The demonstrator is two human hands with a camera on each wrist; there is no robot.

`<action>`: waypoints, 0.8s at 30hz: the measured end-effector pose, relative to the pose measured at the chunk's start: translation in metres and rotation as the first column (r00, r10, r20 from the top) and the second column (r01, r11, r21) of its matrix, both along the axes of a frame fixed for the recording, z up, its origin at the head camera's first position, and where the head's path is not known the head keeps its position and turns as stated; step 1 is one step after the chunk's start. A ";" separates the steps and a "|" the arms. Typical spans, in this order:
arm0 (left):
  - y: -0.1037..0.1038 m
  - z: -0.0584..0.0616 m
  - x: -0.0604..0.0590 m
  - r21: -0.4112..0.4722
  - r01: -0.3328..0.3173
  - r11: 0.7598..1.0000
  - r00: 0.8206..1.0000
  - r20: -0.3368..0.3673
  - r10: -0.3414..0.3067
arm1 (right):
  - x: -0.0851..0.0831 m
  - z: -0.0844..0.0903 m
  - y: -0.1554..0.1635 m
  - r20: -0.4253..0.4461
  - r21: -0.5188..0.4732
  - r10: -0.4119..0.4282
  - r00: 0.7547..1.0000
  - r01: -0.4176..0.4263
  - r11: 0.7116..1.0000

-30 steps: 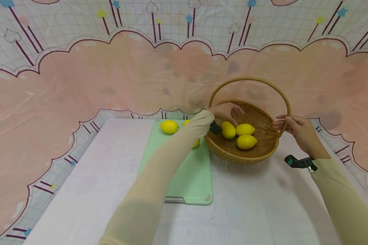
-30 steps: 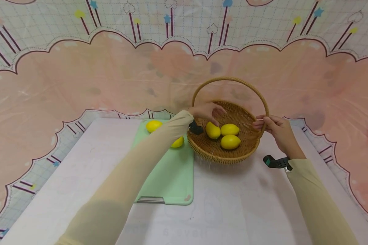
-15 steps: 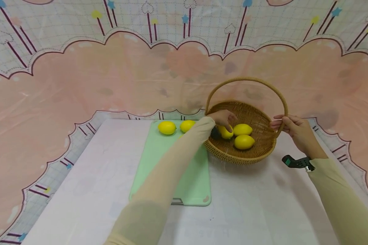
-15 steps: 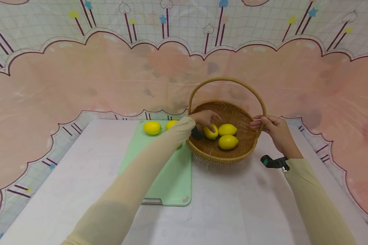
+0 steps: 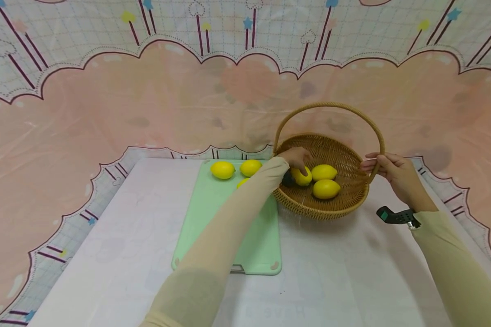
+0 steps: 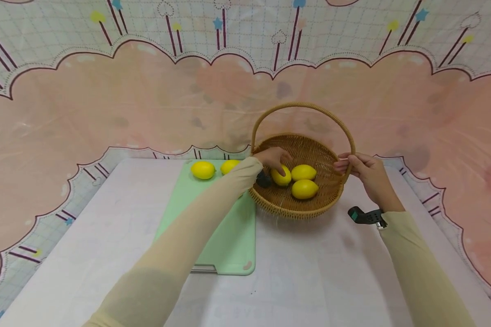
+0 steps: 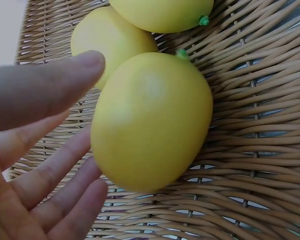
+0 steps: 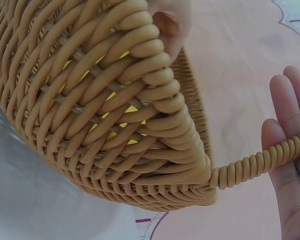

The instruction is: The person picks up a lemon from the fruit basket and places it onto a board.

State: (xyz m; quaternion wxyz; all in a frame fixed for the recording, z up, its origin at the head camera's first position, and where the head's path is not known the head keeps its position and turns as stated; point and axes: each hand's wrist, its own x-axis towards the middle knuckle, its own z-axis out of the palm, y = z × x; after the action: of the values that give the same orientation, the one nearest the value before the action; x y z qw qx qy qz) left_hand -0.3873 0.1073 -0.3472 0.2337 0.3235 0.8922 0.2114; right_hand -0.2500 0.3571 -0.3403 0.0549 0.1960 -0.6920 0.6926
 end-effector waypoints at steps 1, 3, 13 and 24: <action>0.000 -0.001 0.000 -0.012 0.008 1.000 1.000 -0.001 -0.008 | 0.000 0.000 0.000 0.000 -0.003 0.002 1.000 -0.002 1.000; 0.001 -0.002 0.000 -0.037 0.035 0.999 0.999 0.009 -0.035 | 0.000 0.001 0.000 -0.003 -0.005 0.003 1.000 -0.003 1.000; 0.005 -0.012 -0.003 -0.254 0.244 0.936 0.964 0.171 -0.205 | 0.001 0.002 -0.002 -0.006 0.014 -0.013 1.000 0.013 1.000; 0.034 -0.099 -0.085 -0.409 0.318 0.855 0.947 0.177 -0.268 | 0.001 0.002 -0.003 0.007 -0.010 0.004 1.000 -0.004 1.000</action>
State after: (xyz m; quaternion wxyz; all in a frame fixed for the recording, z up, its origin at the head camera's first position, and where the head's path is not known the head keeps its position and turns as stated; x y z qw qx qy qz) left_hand -0.4722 0.1412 -0.4460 0.3793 0.3832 0.8421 -0.0115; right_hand -0.2486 0.3537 -0.3381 0.0523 0.1948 -0.6882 0.6970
